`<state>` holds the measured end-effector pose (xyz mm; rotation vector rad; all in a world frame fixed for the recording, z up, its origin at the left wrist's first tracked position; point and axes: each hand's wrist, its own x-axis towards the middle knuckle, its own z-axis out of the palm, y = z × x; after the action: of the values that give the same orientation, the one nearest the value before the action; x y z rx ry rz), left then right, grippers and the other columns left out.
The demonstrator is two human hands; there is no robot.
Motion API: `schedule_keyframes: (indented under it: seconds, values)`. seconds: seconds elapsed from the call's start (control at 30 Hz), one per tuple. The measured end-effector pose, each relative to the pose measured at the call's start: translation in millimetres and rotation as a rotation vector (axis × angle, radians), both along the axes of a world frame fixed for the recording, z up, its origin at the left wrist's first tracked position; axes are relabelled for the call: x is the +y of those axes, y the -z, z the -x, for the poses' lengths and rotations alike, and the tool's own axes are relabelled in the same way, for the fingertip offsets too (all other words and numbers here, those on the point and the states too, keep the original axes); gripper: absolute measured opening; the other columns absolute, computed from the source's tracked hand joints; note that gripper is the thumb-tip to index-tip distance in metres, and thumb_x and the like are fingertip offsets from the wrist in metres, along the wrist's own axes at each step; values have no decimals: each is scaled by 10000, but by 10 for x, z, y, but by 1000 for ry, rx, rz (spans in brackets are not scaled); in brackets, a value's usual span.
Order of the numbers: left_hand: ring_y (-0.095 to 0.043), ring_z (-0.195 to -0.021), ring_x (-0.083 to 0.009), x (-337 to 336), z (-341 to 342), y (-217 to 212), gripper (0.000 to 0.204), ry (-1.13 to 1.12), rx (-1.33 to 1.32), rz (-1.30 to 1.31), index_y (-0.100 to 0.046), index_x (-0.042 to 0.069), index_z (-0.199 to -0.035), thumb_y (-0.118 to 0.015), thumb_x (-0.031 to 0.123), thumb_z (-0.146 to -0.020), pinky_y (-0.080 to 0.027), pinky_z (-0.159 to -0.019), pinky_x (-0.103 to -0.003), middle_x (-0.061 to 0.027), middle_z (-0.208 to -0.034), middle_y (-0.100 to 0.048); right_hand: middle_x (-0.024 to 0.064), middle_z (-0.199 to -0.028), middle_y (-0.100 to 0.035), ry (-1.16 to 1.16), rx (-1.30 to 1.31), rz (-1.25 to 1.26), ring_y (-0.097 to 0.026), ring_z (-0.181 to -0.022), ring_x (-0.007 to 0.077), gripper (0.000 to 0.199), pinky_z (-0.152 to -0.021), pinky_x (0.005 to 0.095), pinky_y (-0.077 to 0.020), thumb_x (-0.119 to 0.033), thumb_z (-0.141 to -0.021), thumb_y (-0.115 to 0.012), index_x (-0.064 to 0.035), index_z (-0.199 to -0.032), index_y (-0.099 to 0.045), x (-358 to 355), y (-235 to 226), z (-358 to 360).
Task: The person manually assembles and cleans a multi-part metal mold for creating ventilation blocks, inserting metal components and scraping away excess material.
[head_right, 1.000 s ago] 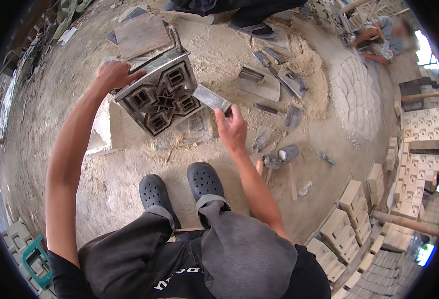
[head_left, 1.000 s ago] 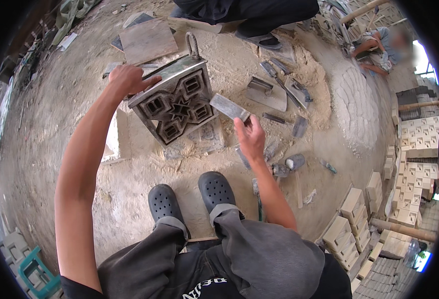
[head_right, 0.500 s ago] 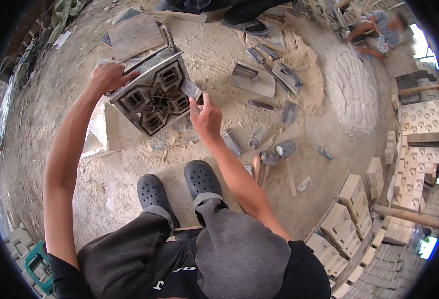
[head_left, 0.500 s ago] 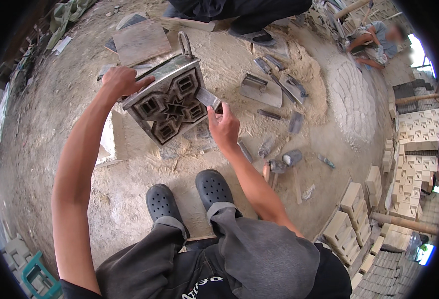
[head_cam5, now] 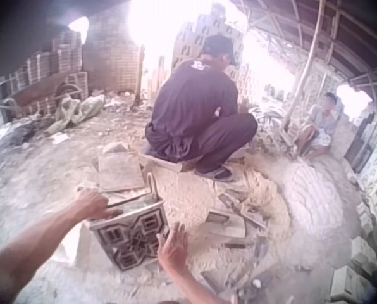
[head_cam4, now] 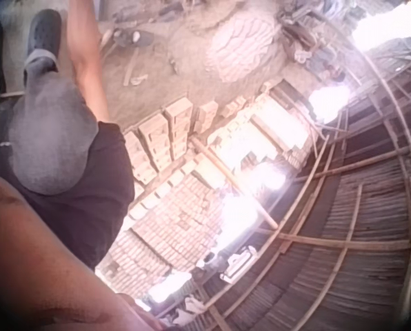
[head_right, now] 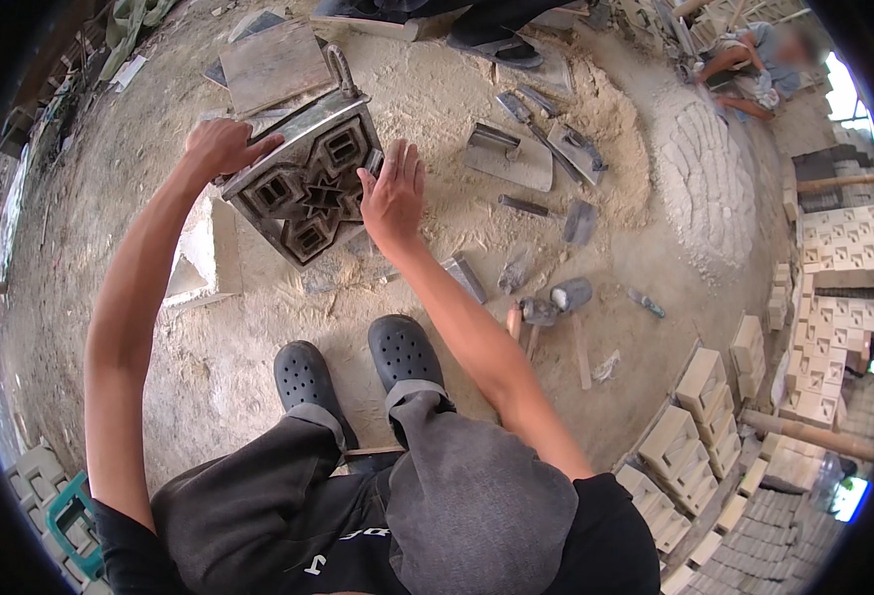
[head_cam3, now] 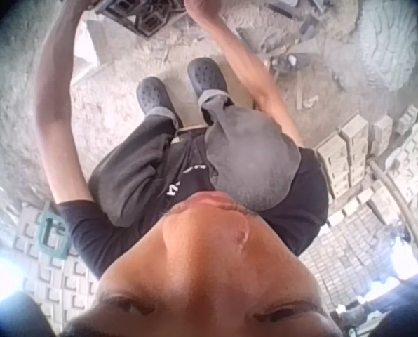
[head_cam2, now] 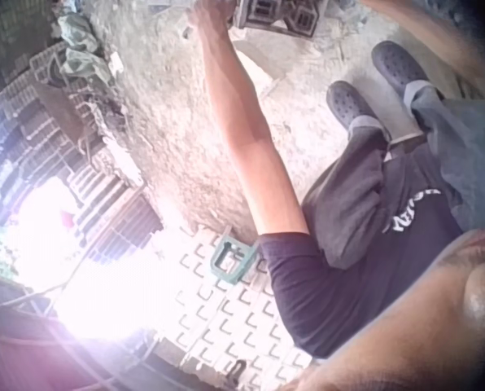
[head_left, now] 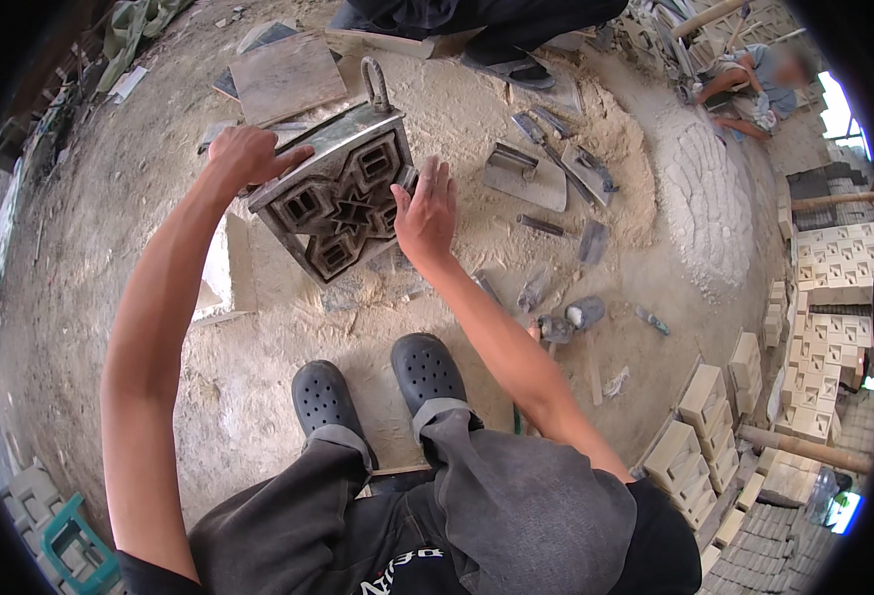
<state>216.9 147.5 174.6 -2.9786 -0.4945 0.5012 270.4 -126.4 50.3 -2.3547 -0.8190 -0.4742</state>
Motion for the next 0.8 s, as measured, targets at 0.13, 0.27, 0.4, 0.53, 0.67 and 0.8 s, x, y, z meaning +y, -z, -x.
schedule_keyframes:
  seconds: [0.13,0.27,0.4,0.53,0.67,0.8]
  values:
    - [-646,-626,-337,38,24,35,928,15,-21,-21,-670,25,-642,-270,833,-863,-503,-610,-469,-156,-621,-637,308,-1524,-242,-5,86,-45,-268,-1424,410,703,-1134,570,-252,-372,-1011,-457,63,-1486,-175,115,64,56]
    - [-653,-645,-343,23,-5,69,934,32,-24,-28,-679,28,-653,-251,829,-869,-507,-618,-470,-165,-644,-645,257,-1487,-348,46,101,1,-322,-1402,381,577,-1120,558,-273,-383,-999,-475,49,-1364,-358,61,144,29]
    - [-659,-658,-350,66,73,2,944,-3,9,-56,-681,20,-652,-237,822,-875,-518,-642,-465,-171,-648,-650,190,-1347,-542,75,448,171,-474,-1299,337,441,-1065,564,-334,-424,-969,-508,3,-1051,-584,90,-439,55]
    - [-678,-733,-335,53,-2,36,987,-4,31,-46,-712,15,-686,-236,867,-832,-527,-686,-445,-167,-730,-688,221,-845,-690,99,502,306,-693,-783,377,424,-704,529,-533,-386,-968,-490,21,-941,-608,72,-540,-130]
    - [-671,-701,-328,-23,6,-22,988,-23,46,-19,-708,18,-673,-228,867,-834,-523,-657,-429,-160,-711,-683,271,-806,-663,14,458,115,-666,-724,438,403,-641,518,-535,-322,-997,-447,66,-998,-554,0,-135,-131]
    - [-672,-702,-319,10,15,-4,983,-20,29,-38,-707,28,-667,-222,866,-836,-521,-658,-425,-154,-711,-684,300,-848,-636,21,348,-15,-640,-761,459,389,-651,520,-520,-321,-1013,-431,58,-984,-517,-23,56,-35]
